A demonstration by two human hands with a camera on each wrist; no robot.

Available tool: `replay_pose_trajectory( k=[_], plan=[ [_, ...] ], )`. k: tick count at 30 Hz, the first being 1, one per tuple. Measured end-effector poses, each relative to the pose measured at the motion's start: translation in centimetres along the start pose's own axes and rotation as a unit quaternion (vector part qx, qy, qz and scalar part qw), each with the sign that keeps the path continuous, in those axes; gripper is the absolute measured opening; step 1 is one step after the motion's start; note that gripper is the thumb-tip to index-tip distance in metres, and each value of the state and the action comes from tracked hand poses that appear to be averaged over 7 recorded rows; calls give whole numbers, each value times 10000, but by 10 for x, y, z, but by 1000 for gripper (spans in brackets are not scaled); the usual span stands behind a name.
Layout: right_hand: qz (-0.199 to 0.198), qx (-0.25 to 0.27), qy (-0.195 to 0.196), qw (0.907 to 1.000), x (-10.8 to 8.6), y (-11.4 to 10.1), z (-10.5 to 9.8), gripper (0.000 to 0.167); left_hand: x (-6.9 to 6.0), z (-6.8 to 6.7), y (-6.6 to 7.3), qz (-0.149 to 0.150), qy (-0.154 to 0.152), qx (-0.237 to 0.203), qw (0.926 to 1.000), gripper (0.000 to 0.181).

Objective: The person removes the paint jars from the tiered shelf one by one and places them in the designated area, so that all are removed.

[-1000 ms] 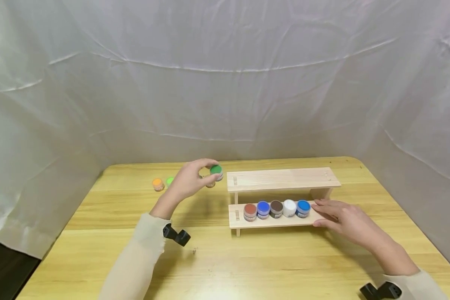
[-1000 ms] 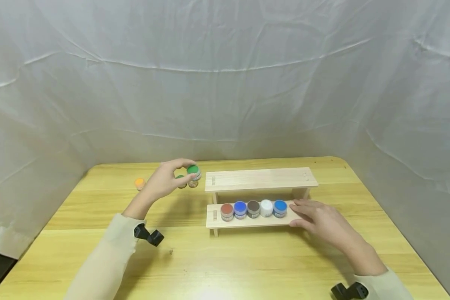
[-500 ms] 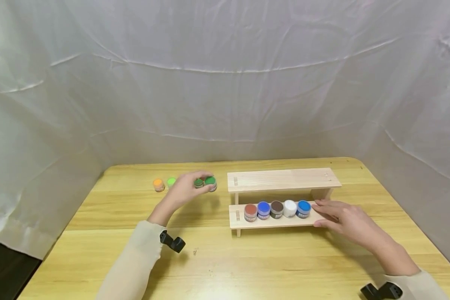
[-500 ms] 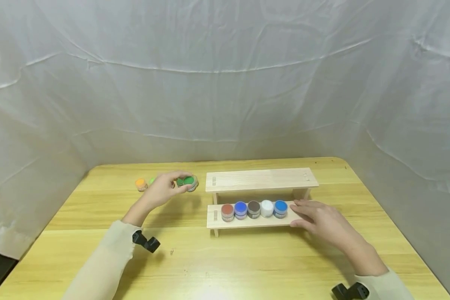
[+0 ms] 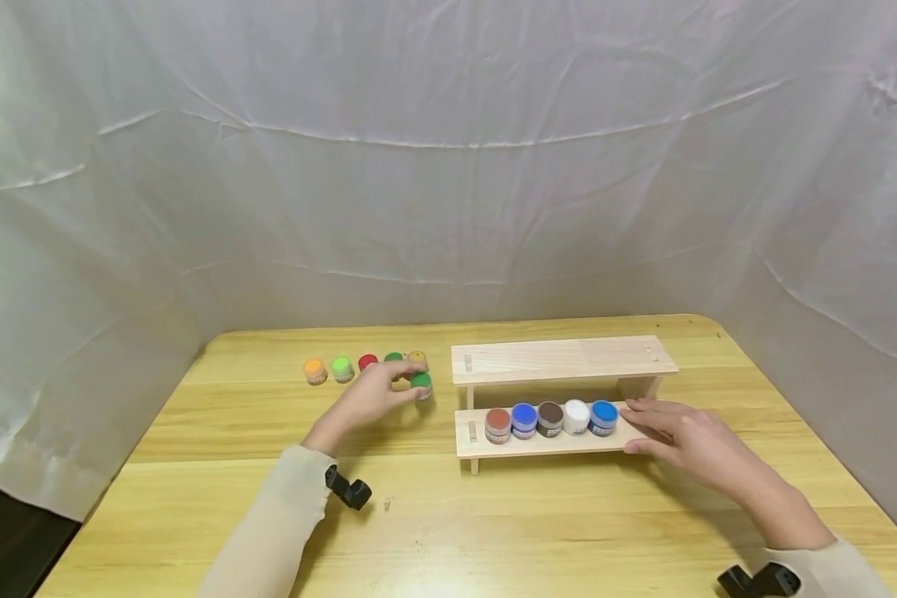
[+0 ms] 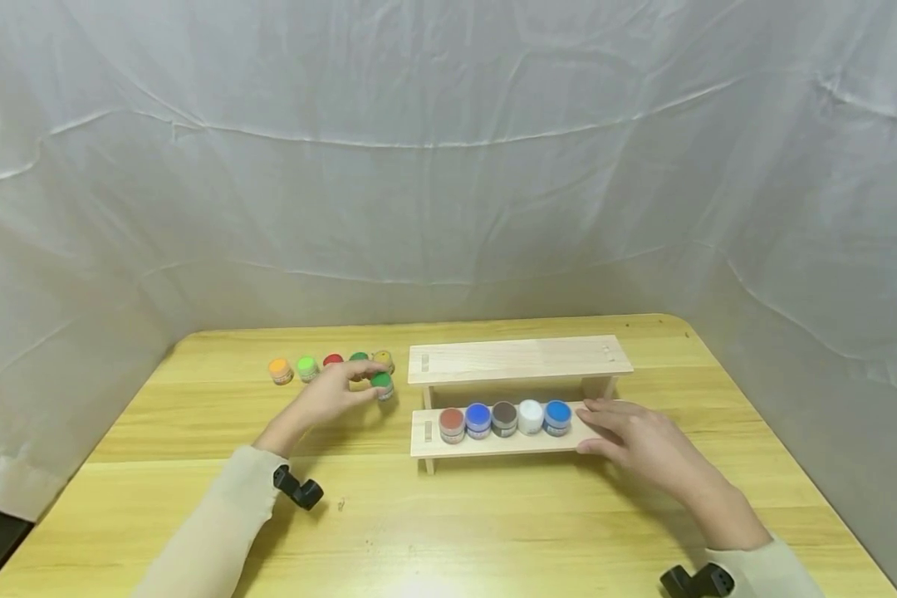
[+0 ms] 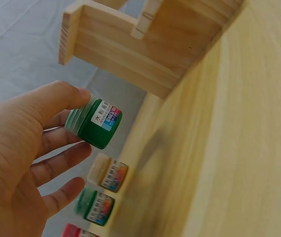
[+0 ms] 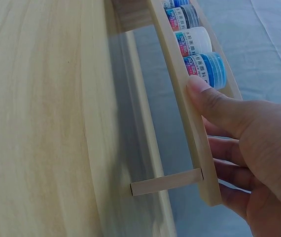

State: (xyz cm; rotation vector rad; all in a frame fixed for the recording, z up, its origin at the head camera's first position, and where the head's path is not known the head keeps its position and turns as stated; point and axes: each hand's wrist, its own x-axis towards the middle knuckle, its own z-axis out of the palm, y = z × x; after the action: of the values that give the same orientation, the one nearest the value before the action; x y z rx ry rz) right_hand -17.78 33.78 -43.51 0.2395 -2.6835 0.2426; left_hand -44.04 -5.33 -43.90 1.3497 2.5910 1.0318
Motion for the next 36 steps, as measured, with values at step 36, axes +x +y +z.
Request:
replay_pose_trajectory(
  k=[36],
  plan=[
    [-30,-41,51,10000,-3,1,-1,51,-5,4,-14,356,-255,-113,9990,46]
  ],
)
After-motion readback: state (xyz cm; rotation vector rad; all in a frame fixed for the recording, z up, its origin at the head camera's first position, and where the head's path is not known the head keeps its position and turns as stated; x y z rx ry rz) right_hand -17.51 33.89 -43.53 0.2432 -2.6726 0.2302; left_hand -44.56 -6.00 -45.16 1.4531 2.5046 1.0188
